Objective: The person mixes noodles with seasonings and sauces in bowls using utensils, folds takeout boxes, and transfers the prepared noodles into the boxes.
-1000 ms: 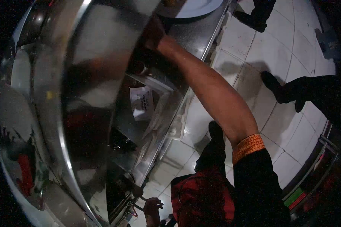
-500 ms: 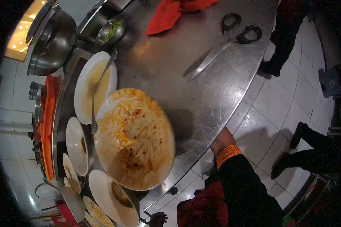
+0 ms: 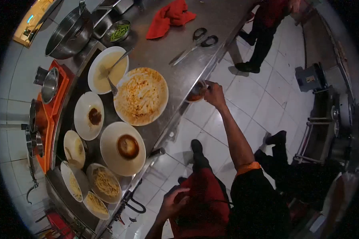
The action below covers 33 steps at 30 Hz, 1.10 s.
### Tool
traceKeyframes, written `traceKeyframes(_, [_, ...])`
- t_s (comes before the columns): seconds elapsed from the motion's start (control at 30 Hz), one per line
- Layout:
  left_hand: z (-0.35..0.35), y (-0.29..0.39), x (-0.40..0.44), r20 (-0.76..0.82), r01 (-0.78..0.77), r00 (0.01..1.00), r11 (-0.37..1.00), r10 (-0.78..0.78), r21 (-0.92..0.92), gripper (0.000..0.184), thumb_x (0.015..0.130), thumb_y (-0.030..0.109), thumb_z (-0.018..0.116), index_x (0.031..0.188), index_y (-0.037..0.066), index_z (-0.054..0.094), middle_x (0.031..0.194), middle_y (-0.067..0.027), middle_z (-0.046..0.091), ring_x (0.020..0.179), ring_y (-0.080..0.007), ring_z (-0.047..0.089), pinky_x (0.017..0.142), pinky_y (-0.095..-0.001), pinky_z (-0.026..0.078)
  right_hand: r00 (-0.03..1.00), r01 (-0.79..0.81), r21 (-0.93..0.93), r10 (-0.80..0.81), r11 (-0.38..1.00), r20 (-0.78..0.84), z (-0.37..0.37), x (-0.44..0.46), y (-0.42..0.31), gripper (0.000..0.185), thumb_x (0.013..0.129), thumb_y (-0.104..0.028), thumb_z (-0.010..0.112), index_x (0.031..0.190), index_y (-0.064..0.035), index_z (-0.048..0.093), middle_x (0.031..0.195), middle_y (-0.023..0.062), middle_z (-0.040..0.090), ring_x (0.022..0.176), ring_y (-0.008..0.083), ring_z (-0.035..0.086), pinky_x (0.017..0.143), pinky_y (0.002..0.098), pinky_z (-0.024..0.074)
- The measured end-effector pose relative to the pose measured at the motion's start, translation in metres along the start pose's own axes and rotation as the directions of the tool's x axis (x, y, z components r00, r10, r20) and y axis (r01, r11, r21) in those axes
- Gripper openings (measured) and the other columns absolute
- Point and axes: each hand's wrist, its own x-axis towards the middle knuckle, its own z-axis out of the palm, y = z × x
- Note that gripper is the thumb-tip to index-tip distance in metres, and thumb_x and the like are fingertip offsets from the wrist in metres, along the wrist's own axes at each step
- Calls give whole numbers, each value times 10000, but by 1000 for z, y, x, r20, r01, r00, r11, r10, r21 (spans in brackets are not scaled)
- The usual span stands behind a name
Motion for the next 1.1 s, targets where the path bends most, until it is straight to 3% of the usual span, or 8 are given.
traceKeyframes(0.2, [-6,113,14,-25,-387,919,891,392,-236,325,880,109,601,1178,-7,541,1068,-118,574,911,-166,564,793,-279,459,934,28,-205,48,978,355,-126,-92,-72,344,807,-93,566,1139,-39,636,753,204,657,575,241,597,639,390,496])
traceKeyframes(0.37, [-37,149,46,-399,-287,889,952,225,-103,536,837,140,658,1309,25,432,1220,-152,519,1092,-216,533,875,-324,467,679,353,-177,-121,919,724,-157,-118,-182,353,857,-137,568,1206,-96,604,876,153,691,721,234,659,715,370,529])
traceKeyframes(0.47, [-62,151,32,-55,69,993,905,-101,-421,809,852,216,679,1446,52,154,1351,-176,399,1209,-236,459,976,-356,422,508,429,-110,-139,897,850,-137,-122,-265,332,886,-147,547,1210,-100,601,906,140,693,728,232,660,742,374,530])
traceKeyframes(0.6, [-85,125,-7,-193,-168,981,659,35,-733,825,824,164,708,1436,17,175,1359,-147,387,1225,-211,424,985,-336,412,386,475,134,-343,869,856,-69,-122,-317,303,901,-166,581,1195,-98,611,833,149,681,711,182,649,698,350,533])
traceKeyframes(0.77, [-143,119,-76,-649,-497,759,600,-51,-628,857,805,159,716,1443,36,157,1381,-164,320,1276,-235,362,1056,-370,350,698,537,-58,-405,842,590,2,-183,-408,253,880,-160,622,1031,6,505,739,126,608,677,173,637,604,324,532])
traceKeyframes(0.9, [-195,93,-108,-888,-633,456,723,59,-277,900,766,93,741,1434,17,143,1349,-169,366,1209,-230,437,970,-352,444,525,503,184,-467,845,712,67,-235,-427,258,874,-155,624,940,-13,419,762,127,612,666,190,637,512,300,507])
traceKeyframes(0.97, [-222,82,-126,-903,-645,427,712,36,-277,899,765,97,743,1431,14,144,1354,-169,359,1208,-230,440,953,-352,465,503,122,85,-135,989,854,99,-251,-448,253,881,-126,604,1046,-8,455,802,126,626,652,182,633,496,297,492])
traceKeyframes(1.1, [-267,52,-158,-933,-630,357,749,44,-206,879,779,112,735,1433,4,157,1366,-162,349,1194,-235,460,909,-345,508,409,599,35,-343,800,846,141,-262,-480,411,844,-32,584,1235,-15,456,935,155,631,678,242,654,603,365,521])
